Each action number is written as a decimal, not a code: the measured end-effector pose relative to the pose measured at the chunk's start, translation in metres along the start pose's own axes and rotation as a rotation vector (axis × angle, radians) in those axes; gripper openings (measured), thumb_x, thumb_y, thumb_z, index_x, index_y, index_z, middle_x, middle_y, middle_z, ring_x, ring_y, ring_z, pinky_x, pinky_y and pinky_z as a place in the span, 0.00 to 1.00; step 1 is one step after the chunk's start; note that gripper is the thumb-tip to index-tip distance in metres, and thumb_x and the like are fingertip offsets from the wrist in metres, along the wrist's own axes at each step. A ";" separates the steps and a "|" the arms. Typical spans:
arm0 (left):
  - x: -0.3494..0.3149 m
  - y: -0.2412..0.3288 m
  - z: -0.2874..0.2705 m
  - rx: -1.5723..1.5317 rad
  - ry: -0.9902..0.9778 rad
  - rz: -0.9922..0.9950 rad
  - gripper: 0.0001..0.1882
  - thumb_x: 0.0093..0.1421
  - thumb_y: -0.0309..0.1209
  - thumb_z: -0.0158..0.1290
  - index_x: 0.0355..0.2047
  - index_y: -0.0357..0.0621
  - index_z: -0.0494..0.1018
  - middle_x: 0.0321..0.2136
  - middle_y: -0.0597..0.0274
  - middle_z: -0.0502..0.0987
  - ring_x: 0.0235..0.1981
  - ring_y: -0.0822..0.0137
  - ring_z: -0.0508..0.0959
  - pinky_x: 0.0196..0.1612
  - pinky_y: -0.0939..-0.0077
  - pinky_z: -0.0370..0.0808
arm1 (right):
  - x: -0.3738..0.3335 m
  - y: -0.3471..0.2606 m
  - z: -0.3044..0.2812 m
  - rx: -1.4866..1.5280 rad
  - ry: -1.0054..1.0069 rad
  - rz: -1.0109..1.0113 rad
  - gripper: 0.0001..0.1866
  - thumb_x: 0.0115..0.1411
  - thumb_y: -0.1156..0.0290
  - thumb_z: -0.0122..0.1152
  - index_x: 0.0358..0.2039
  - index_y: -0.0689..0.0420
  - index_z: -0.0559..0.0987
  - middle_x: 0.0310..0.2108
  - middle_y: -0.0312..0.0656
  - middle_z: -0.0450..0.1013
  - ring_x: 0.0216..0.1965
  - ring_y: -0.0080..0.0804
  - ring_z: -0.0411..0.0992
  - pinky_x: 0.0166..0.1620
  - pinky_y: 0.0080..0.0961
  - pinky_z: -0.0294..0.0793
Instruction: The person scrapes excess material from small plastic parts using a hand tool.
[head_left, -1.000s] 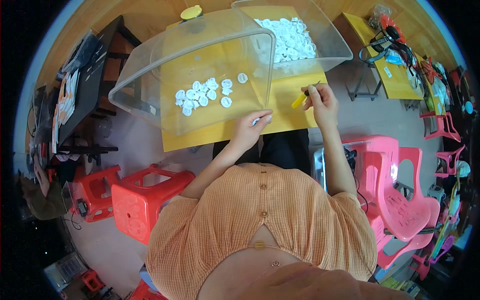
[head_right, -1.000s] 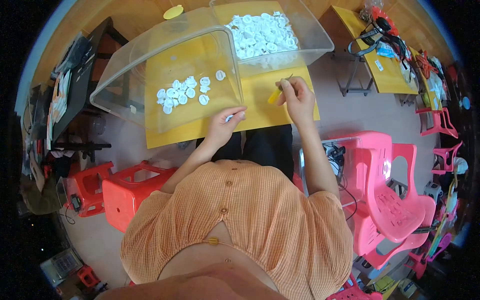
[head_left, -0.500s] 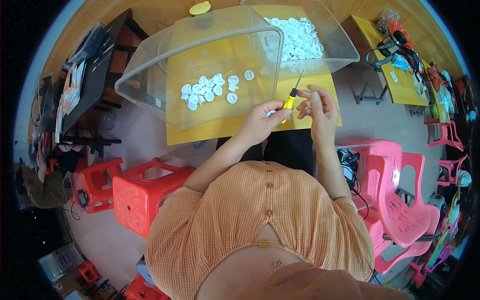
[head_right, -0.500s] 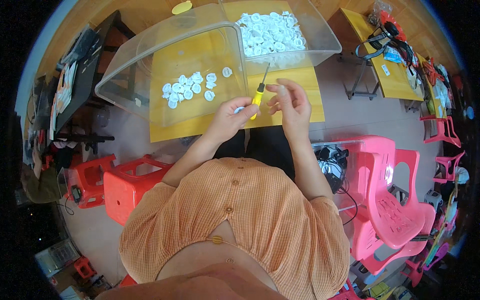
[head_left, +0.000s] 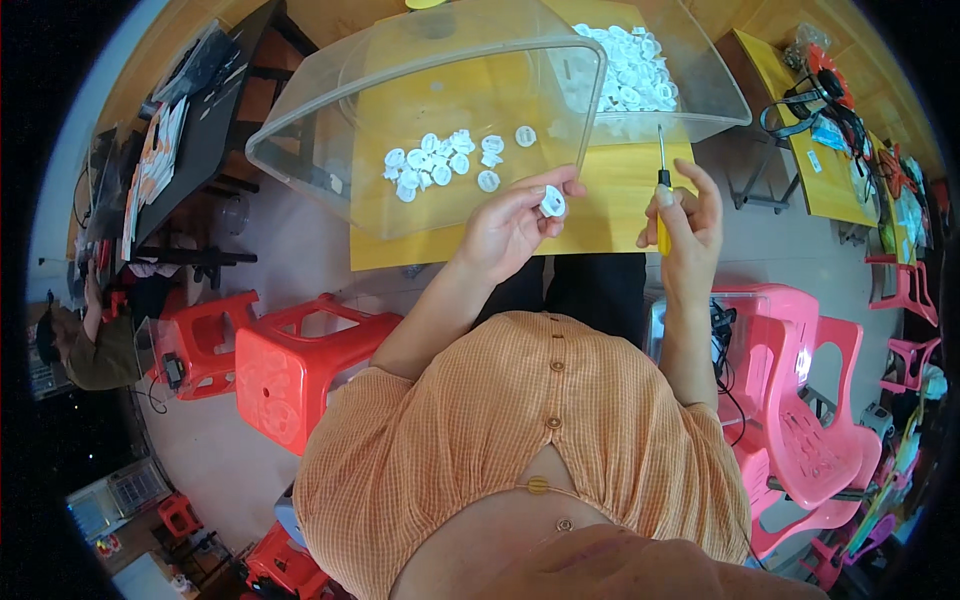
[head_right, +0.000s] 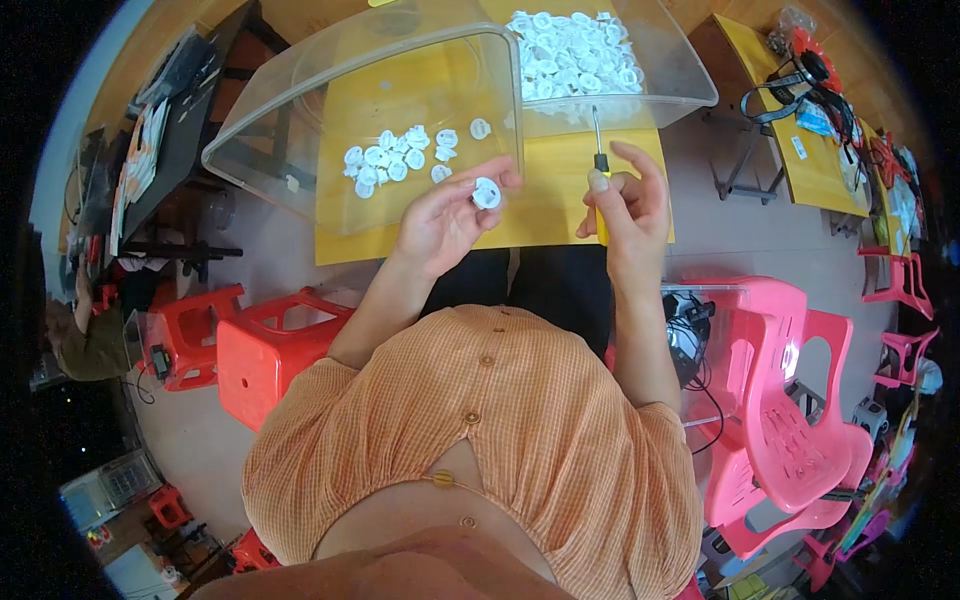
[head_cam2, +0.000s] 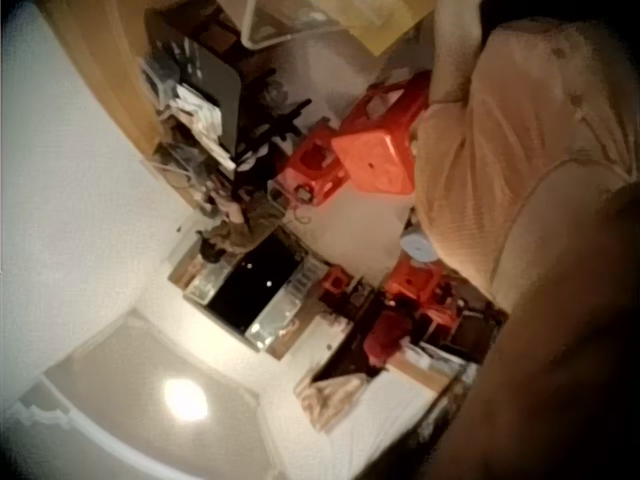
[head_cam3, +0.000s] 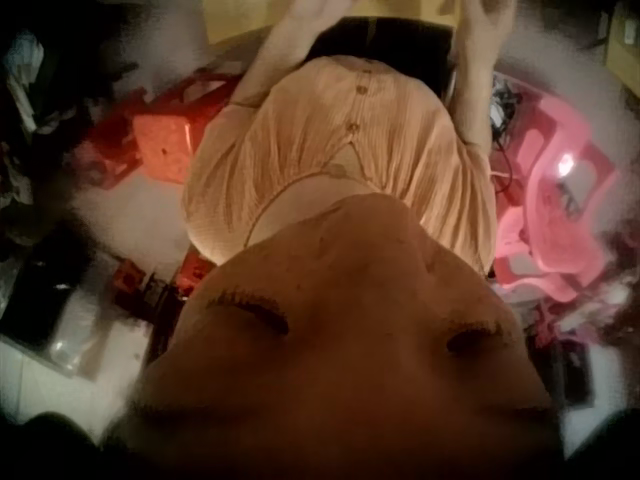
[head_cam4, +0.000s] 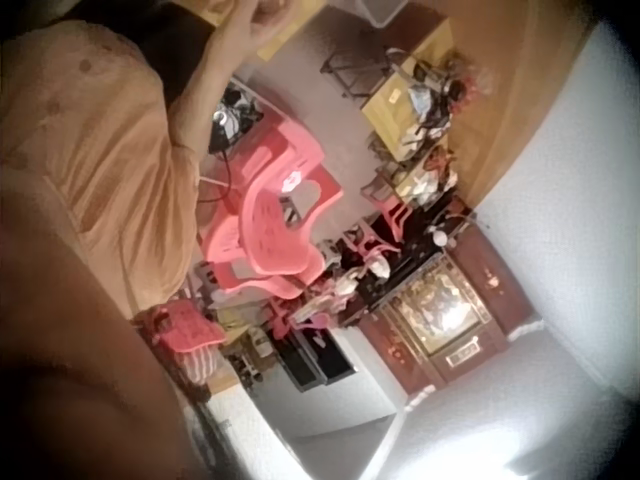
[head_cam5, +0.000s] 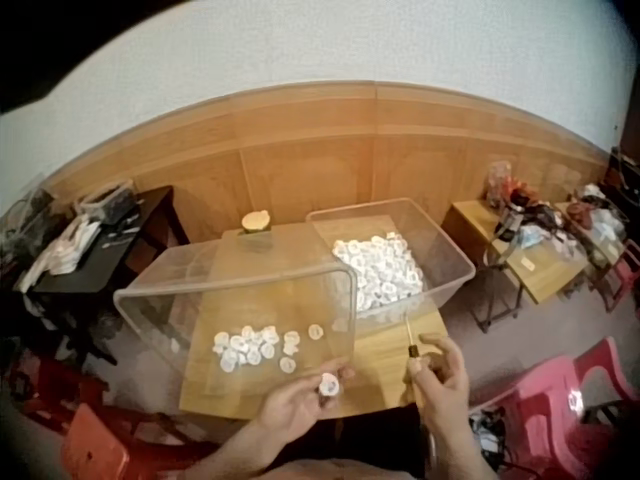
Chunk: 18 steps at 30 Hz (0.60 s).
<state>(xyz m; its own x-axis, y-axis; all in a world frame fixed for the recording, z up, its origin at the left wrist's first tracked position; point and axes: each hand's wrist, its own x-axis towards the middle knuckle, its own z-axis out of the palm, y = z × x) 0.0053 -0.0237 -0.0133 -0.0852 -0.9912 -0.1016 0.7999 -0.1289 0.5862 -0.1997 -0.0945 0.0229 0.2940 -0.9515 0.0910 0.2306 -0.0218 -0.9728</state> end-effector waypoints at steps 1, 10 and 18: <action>-0.002 0.002 0.002 0.027 -0.023 0.037 0.21 0.66 0.32 0.40 0.57 0.34 0.61 0.45 0.54 0.72 0.33 0.73 0.69 0.38 0.80 0.68 | -0.002 -0.001 0.002 -0.045 0.005 -0.042 0.14 0.59 0.73 0.56 0.45 0.62 0.72 0.25 0.39 0.70 0.19 0.20 0.66 0.21 0.17 0.69; -0.011 0.009 0.012 0.045 -0.105 0.155 0.19 0.64 0.29 0.43 0.54 0.35 0.63 0.47 0.52 0.71 0.39 0.73 0.71 0.43 0.79 0.69 | -0.022 -0.012 0.013 0.080 -0.148 0.113 0.11 0.58 0.73 0.58 0.42 0.61 0.74 0.26 0.37 0.72 0.17 0.12 0.60 0.18 0.09 0.59; -0.018 0.015 0.026 0.097 -0.087 0.213 0.21 0.63 0.27 0.46 0.56 0.34 0.62 0.47 0.52 0.71 0.42 0.72 0.73 0.44 0.78 0.72 | -0.028 -0.020 0.010 -0.137 -0.235 0.187 0.11 0.57 0.73 0.61 0.40 0.63 0.76 0.28 0.37 0.74 0.23 0.13 0.66 0.23 0.10 0.63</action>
<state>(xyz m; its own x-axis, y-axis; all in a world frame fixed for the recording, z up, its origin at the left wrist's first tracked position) 0.0037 -0.0090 0.0178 0.0250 -0.9947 0.0993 0.7451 0.0848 0.6616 -0.2031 -0.0645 0.0416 0.5289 -0.8465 -0.0611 0.0302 0.0908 -0.9954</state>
